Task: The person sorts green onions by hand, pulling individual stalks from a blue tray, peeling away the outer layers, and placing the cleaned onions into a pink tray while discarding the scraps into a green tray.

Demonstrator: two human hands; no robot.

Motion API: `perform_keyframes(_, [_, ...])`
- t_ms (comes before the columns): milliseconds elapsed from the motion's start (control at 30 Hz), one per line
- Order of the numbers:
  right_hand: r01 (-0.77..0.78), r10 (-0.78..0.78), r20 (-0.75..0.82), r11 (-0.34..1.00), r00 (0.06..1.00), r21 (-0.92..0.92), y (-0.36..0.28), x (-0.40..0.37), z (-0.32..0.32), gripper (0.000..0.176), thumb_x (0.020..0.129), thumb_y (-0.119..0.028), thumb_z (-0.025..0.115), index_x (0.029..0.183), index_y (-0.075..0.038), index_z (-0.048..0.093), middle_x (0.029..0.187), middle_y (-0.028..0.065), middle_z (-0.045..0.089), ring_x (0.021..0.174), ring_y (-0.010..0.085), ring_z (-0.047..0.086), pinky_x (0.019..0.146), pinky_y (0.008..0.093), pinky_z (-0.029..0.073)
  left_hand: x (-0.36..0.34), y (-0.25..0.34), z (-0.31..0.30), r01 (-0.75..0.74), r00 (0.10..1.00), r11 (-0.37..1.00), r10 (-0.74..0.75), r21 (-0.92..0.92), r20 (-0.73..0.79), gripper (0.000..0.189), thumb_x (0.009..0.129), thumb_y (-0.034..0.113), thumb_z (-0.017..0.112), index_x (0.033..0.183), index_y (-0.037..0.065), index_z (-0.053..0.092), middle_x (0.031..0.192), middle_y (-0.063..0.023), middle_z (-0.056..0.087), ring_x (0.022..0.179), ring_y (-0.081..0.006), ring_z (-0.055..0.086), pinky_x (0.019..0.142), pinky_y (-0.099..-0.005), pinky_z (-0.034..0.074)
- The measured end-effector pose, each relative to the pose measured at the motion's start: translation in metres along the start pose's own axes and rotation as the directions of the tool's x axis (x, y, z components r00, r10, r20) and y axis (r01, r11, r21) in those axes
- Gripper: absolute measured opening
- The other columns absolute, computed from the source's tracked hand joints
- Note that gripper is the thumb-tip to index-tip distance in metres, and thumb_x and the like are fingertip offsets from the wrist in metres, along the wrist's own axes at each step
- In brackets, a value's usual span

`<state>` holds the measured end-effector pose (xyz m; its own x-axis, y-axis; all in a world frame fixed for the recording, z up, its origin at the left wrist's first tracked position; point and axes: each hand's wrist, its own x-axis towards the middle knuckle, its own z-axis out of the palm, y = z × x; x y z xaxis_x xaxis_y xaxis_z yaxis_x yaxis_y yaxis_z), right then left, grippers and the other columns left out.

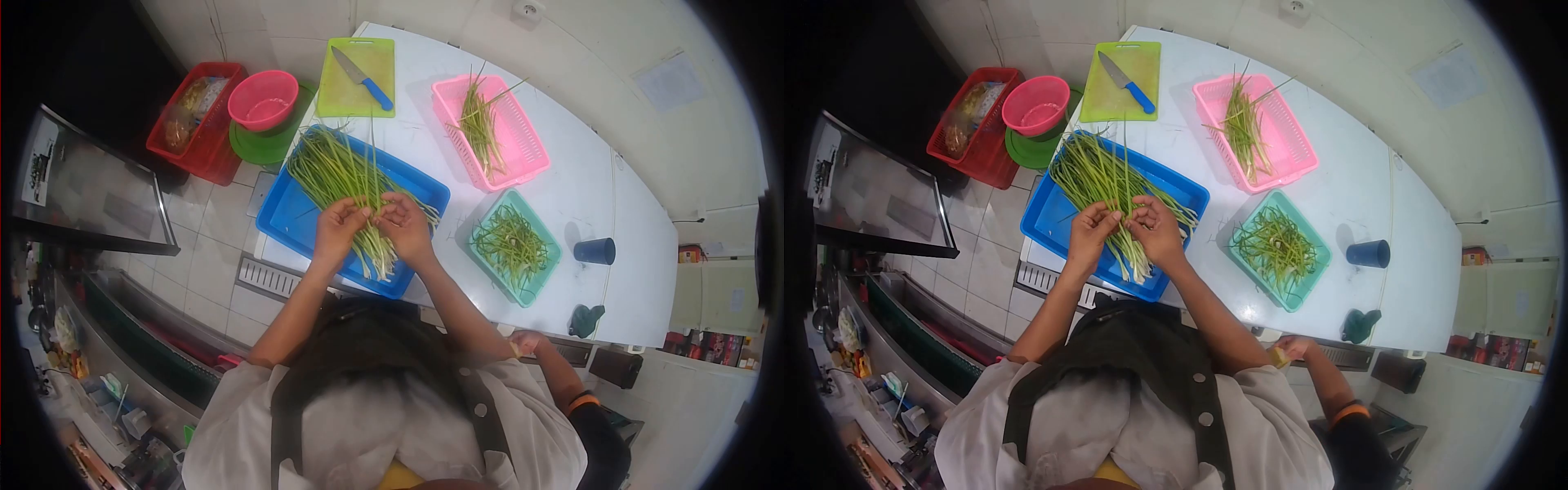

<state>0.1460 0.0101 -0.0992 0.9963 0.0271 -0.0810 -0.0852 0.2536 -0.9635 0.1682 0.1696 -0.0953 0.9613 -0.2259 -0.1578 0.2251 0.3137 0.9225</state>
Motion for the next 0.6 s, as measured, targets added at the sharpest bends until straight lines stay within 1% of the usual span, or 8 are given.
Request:
perform_keyframes(67, [0.020, -0.016, 0.069, 0.998, 0.998, -0.057, -0.003, -0.001, 0.000, 0.041, 0.088, 0.004, 0.065, 0.125, 0.002, 0.047, 0.089, 0.0044, 0.062, 0.075, 0.0085, 0.059, 0.064, 0.0210, 0.048, -0.001, -0.006, -0.001, -0.018, 1.000, 0.999, 0.017, 0.033, 0.026, 0.025, 0.093, 0.010, 0.066, 0.114, -0.002, 0.063, 0.090, -0.0035, 0.068, 0.080, -0.0064, 0.061, 0.073, -0.0220, 0.049])
perform_keyframes(167, [-0.081, 0.080, 0.012, 0.996, 0.997, 0.043, -0.012, -0.001, -0.003, 0.037, 0.089, 0.001, 0.064, 0.123, 0.003, 0.049, 0.084, 0.0033, 0.062, 0.071, 0.0078, 0.058, 0.064, 0.0208, 0.048, -0.006, -0.002, 0.002, -0.005, 0.998, 0.994, -0.001, 0.106, 0.056, 0.021, 0.094, 0.010, 0.064, 0.112, -0.001, 0.064, 0.090, -0.0038, 0.068, 0.081, -0.0065, 0.061, 0.074, -0.0213, 0.048])
perform_keyframes(267, [-0.131, 0.132, 0.047, 0.991, 0.990, -0.032, -0.010, 0.004, -0.021, 0.027, 0.091, -0.004, 0.063, 0.117, 0.000, 0.057, 0.086, 0.0033, 0.065, 0.075, 0.0076, 0.060, 0.066, 0.0228, 0.049, -0.011, 0.004, 0.004, 0.026, 0.982, 0.975, -0.066, 0.221, 0.175, 0.020, 0.096, 0.011, 0.062, 0.112, -0.001, 0.064, 0.091, -0.0044, 0.067, 0.082, -0.0084, 0.062, 0.070, -0.0220, 0.049])
perform_keyframes(367, [-0.167, 0.158, 0.116, 0.983, 0.981, 0.074, -0.009, -0.001, -0.031, 0.022, 0.090, -0.003, 0.064, 0.111, 0.001, 0.061, 0.084, 0.0021, 0.066, 0.071, 0.0069, 0.059, 0.065, 0.0233, 0.048, -0.017, 0.003, 0.024, 0.223, 0.970, 0.974, -0.219, -0.030, 0.107, 0.022, 0.097, 0.014, 0.062, 0.112, -0.001, 0.062, 0.090, -0.0043, 0.065, 0.075, -0.0087, 0.062, 0.061, -0.0213, 0.047])
perform_keyframes(467, [-0.098, 0.098, 0.013, 0.993, 0.995, 0.058, -0.010, -0.011, -0.036, 0.014, 0.090, -0.001, 0.064, 0.104, 0.002, 0.062, 0.077, 0.0033, 0.065, 0.067, 0.0079, 0.059, 0.060, 0.0224, 0.047, -0.016, 0.003, 0.028, 0.255, 0.940, 0.963, -0.267, 0.082, 0.213, 0.025, 0.098, 0.018, 0.061, 0.113, -0.001, 0.061, 0.090, -0.0044, 0.065, 0.067, -0.0081, 0.059, 0.053, -0.0205, 0.042])
perform_keyframes(567, [-0.120, 0.121, -0.004, 0.990, 0.993, 0.072, -0.025, -0.026, -0.053, 0.026, 0.088, -0.002, 0.066, 0.114, 0.001, 0.061, 0.085, 0.0039, 0.067, 0.072, 0.0081, 0.061, 0.066, 0.0235, 0.048, -0.008, -0.006, 0.028, 0.203, 0.919, 0.950, -0.268, 0.236, 0.288, 0.025, 0.099, 0.021, 0.060, 0.110, -0.001, 0.063, 0.088, -0.0032, 0.065, 0.062, -0.0062, 0.056, 0.051, -0.0198, 0.039])
perform_keyframes(600, [-0.116, 0.118, -0.017, 0.990, 0.993, 0.084, -0.028, -0.032, -0.060, 0.031, 0.088, -0.002, 0.066, 0.117, 0.001, 0.059, 0.086, 0.0044, 0.068, 0.074, 0.0090, 0.062, 0.068, 0.0241, 0.049, -0.007, -0.003, 0.032, 0.203, 0.903, 0.933, -0.297, 0.298, 0.312, 0.025, 0.099, 0.021, 0.060, 0.110, -0.001, 0.064, 0.085, -0.0029, 0.065, 0.061, -0.0061, 0.055, 0.052, -0.0199, 0.039])
